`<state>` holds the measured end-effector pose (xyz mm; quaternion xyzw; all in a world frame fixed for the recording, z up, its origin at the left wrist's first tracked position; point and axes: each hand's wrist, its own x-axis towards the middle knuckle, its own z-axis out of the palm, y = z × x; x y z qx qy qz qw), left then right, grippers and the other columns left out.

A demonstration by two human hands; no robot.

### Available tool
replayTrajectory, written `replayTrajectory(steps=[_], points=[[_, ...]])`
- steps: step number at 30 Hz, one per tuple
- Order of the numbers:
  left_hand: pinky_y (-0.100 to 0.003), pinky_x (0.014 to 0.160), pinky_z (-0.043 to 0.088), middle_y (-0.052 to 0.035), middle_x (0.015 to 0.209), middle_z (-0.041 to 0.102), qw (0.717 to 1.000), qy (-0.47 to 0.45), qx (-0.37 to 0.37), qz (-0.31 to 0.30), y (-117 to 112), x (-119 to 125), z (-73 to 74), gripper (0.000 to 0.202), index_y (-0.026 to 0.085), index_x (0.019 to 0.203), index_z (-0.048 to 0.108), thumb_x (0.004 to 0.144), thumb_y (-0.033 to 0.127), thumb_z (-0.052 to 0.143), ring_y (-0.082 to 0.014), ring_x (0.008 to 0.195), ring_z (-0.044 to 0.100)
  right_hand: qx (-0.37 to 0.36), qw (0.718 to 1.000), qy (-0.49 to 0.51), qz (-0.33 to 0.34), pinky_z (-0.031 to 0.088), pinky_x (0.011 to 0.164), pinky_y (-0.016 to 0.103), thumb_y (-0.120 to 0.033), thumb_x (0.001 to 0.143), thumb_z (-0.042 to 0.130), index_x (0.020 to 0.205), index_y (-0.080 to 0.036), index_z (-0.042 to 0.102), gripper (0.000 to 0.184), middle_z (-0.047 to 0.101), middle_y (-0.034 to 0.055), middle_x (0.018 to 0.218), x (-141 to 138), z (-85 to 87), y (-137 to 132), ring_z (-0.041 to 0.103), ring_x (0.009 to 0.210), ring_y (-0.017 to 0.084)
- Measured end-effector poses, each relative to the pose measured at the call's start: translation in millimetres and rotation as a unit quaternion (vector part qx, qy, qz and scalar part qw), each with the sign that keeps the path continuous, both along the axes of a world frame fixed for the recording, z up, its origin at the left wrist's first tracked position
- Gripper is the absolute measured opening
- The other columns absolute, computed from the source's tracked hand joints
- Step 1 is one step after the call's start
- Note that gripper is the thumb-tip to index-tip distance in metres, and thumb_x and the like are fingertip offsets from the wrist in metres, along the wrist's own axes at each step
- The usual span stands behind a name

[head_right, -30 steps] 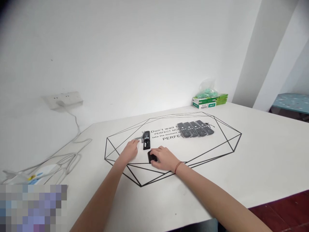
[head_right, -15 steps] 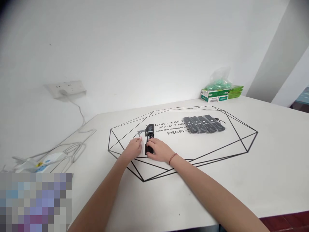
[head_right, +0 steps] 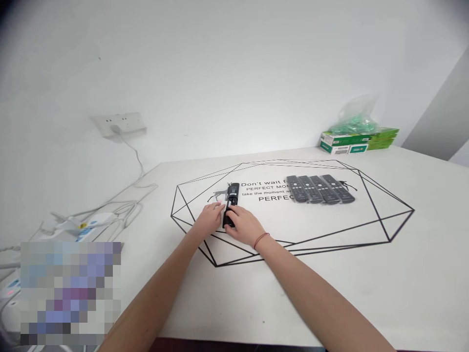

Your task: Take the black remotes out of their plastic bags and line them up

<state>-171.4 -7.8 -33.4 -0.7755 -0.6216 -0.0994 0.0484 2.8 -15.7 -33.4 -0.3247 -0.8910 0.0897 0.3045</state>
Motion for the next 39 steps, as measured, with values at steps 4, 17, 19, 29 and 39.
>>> replayTrajectory(steps=[4,17,19,29,39], points=[[-0.032,0.099,0.033,-0.0091,0.128,0.051,1.000,0.002,-0.001,-0.008,2,2,-0.5,0.039,0.016,0.122,0.049,0.089,0.015,0.029,-0.0192,0.120,0.042,-0.019,1.000,0.007,0.019,0.042,0.092,0.043,-0.028,0.084,0.051,0.103,-0.018,0.053,0.022,0.051,0.0131,0.123,0,1.8,1,0.049,0.112,0.025],[-0.037,0.093,0.039,-0.0097,0.133,0.047,0.999,0.013,-0.005,0.032,-3,5,6.3,0.041,0.021,0.124,0.048,0.086,0.013,0.034,-0.0228,0.118,0.044,-0.021,1.000,0.009,0.013,0.041,0.094,0.040,-0.030,0.084,0.052,0.104,-0.018,0.053,0.023,0.050,0.0124,0.126,0,0.1,-3,0.049,0.113,0.024],[-0.040,0.092,0.040,-0.0088,0.134,0.047,0.999,0.018,-0.007,0.036,-5,5,7.8,0.041,0.023,0.125,0.047,0.087,0.015,0.034,-0.0238,0.118,0.043,-0.023,1.000,0.009,0.008,0.039,0.097,0.040,-0.035,0.085,0.051,0.108,-0.018,0.053,0.029,0.047,0.0124,0.131,1,0.7,-4,0.046,0.118,0.024],[-0.039,0.092,0.040,-0.0074,0.143,0.033,0.997,0.011,0.079,0.022,-11,13,14.4,0.041,0.024,0.126,0.048,0.089,0.021,0.030,-0.0253,0.126,0.034,0.005,0.876,0.061,-0.478,0.034,0.089,0.049,-0.030,0.085,0.041,0.121,-0.003,0.044,0.045,0.049,0.0242,0.110,110,1.9,55,0.045,0.105,0.034],[-0.038,0.085,0.041,-0.0069,0.134,0.042,0.995,-0.068,0.065,0.041,-7,55,24.2,0.039,0.024,0.119,0.053,0.087,0.018,0.032,-0.0252,0.112,0.043,-0.080,0.866,0.018,-0.493,0.039,0.079,0.045,-0.027,0.069,0.058,0.100,-0.008,0.050,0.038,0.051,0.0226,0.100,114,-3.2,53,0.048,0.098,0.035]])
